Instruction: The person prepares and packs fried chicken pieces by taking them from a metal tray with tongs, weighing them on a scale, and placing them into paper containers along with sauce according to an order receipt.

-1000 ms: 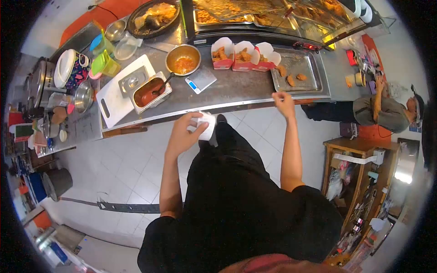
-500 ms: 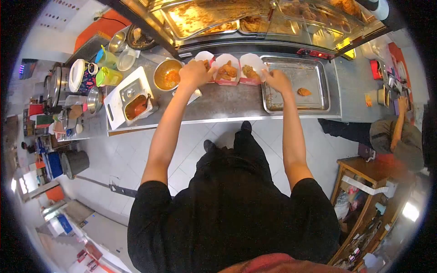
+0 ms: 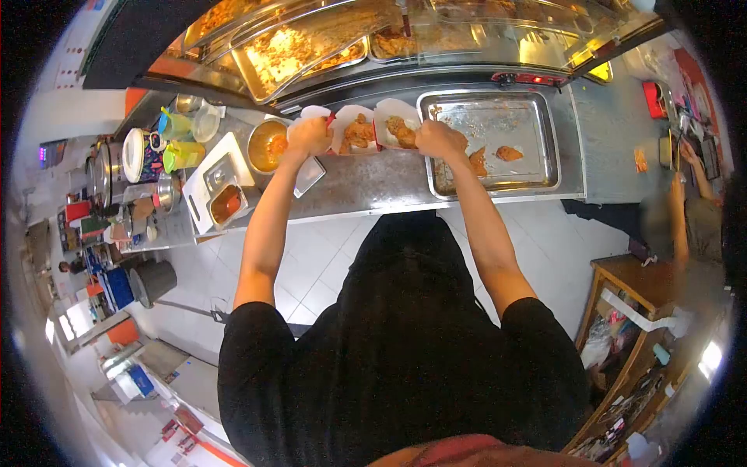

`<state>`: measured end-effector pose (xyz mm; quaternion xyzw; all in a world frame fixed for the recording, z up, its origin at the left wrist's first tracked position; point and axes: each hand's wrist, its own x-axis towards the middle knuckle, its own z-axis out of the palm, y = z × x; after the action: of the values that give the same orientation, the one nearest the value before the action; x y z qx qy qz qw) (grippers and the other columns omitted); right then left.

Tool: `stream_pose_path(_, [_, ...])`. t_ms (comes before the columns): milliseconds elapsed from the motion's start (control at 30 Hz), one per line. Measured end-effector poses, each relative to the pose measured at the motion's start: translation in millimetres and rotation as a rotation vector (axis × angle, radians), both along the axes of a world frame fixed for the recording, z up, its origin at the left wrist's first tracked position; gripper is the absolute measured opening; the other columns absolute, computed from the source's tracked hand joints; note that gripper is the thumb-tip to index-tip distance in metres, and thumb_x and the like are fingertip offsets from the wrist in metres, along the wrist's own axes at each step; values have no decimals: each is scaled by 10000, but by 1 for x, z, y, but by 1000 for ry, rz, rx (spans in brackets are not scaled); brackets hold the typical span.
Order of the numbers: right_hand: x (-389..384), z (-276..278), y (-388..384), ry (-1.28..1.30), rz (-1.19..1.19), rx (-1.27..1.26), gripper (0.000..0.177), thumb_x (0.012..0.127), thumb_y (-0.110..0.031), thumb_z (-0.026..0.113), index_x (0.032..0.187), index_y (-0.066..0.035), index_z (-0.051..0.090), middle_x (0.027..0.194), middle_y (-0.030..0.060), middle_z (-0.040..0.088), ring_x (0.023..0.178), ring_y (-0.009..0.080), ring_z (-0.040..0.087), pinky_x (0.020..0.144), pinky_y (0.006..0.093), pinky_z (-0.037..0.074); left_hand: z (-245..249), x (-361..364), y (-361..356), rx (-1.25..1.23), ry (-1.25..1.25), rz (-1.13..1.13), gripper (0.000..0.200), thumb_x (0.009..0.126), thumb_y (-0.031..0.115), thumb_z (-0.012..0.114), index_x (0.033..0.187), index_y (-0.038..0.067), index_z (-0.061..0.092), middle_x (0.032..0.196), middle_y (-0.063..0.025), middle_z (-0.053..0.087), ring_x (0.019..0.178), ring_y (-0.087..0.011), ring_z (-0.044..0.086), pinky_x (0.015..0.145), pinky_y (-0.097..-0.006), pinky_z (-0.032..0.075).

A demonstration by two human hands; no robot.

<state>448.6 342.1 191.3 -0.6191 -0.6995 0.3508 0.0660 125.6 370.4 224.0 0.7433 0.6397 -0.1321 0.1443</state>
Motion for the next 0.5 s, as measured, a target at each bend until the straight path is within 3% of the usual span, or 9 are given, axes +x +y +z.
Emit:
stream_pose_path(67, [2,-7,-3,12,-8,24,249,794,-215,592,742,-3,712,830,233,699,837,414,688,725,498,540,8,1,-12,64,-68,-4,398,924,407,533,1079,79,696,940,-231,710,858,-401,698,781,-511,555])
stream_pose_path(133, [6,-59,-6,14,199,169,237,781,-206,597,731,-3,710,816,248,691,829,421,685,709,503,538,20,3,-22,58,-34,-18,406,932,405,525,1060,56,688,903,-248,703,837,-411,694,761,-516,553])
stream_pose_path(233, [16,14,-18,0,216,132,234,771,-179,578,694,10,694,756,259,674,797,431,681,687,506,535,46,17,-32,98,-59,-17,409,945,396,517,979,27,690,847,-263,692,817,-422,690,733,-523,549])
stream_pose_path(333, [37,29,-21,-114,281,180,271,797,-167,535,694,36,682,715,280,655,776,456,669,717,533,528,84,34,-48,109,-47,-47,405,949,370,536,866,1,681,808,-265,686,799,-428,683,705,-534,538])
stream_pose_path(400, [60,61,-35,52,79,141,271,791,-164,534,699,49,674,730,289,656,771,464,665,730,543,525,119,66,-55,199,-211,-57,404,940,360,562,781,7,675,783,-261,681,750,-422,679,684,-536,529])
stream_pose_path(433, [74,84,-40,135,-26,136,271,788,-163,533,702,55,671,738,293,657,769,468,662,737,548,524,126,80,-57,185,-178,-80,379,945,365,551,863,18,679,795,-259,681,771,-423,677,691,-536,525])
stream_pose_path(467, [90,101,-46,55,-64,136,254,789,-147,538,699,59,657,725,277,653,742,445,667,709,528,532,132,91,-58,175,-141,-101,370,950,369,540,945,29,683,807,-257,681,792,-423,675,698,-535,521])
stream_pose_path(500, [113,105,-47,-29,45,247,247,789,-143,543,699,57,657,718,272,648,730,436,667,696,521,534,136,107,-55,164,-100,-120,377,955,374,529,1027,40,687,818,-255,681,813,-423,672,704,-535,517])
